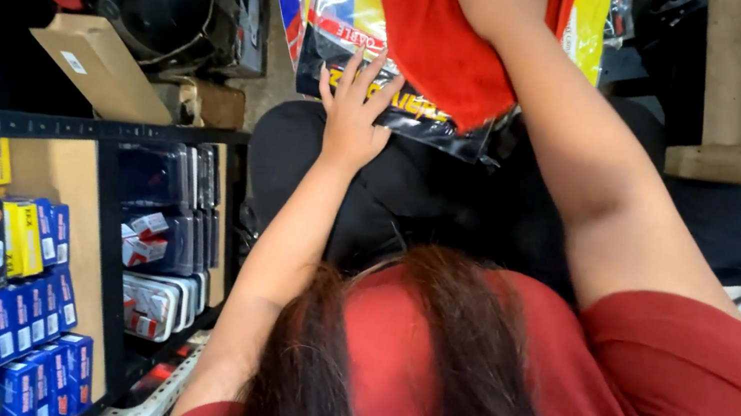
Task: The person wipes down plastic-packaged motorcycle parts with a cloth and organizes them on shelving units.
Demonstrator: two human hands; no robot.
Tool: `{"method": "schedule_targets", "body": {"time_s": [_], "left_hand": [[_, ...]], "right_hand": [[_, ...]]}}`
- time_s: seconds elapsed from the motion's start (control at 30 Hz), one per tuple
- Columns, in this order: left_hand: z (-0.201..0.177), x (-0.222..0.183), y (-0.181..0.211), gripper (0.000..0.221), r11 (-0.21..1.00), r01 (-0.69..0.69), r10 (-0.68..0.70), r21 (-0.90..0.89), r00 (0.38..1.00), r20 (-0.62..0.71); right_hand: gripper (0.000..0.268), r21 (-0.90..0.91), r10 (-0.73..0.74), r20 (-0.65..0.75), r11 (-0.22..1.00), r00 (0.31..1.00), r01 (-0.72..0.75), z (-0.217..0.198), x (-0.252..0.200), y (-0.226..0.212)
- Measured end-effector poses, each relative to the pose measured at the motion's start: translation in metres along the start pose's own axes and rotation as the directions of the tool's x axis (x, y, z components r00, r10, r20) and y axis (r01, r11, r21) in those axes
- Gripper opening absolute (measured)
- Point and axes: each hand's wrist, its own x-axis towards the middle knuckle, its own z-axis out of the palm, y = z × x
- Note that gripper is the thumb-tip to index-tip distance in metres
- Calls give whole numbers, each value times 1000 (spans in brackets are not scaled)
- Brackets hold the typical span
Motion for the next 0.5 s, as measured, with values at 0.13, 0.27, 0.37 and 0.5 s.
{"method": "schedule_targets", "body": {"time_s": [0.13,0.27,0.37,0.5], "left_hand": [[-7,0,-8,51,991,-56,47,-118,996,-78],[-6,1,-6,36,984,-53,43,-172,997,-64],[3,7,-10,30,982,-45,33,-183,997,-65],[-3,13,-5,33,983,-42,33,-179,998,-55]], "right_hand": [[59,-60,-281,-192,960,940,275,-13,-78,-9],[60,-54,-269,-103,963,958,265,-16,-133,-16],[61,-87,-253,-102,966,962,245,-18,-116,-14],[65,-111,-211,-121,974,970,198,-16,-58,-4]]}}
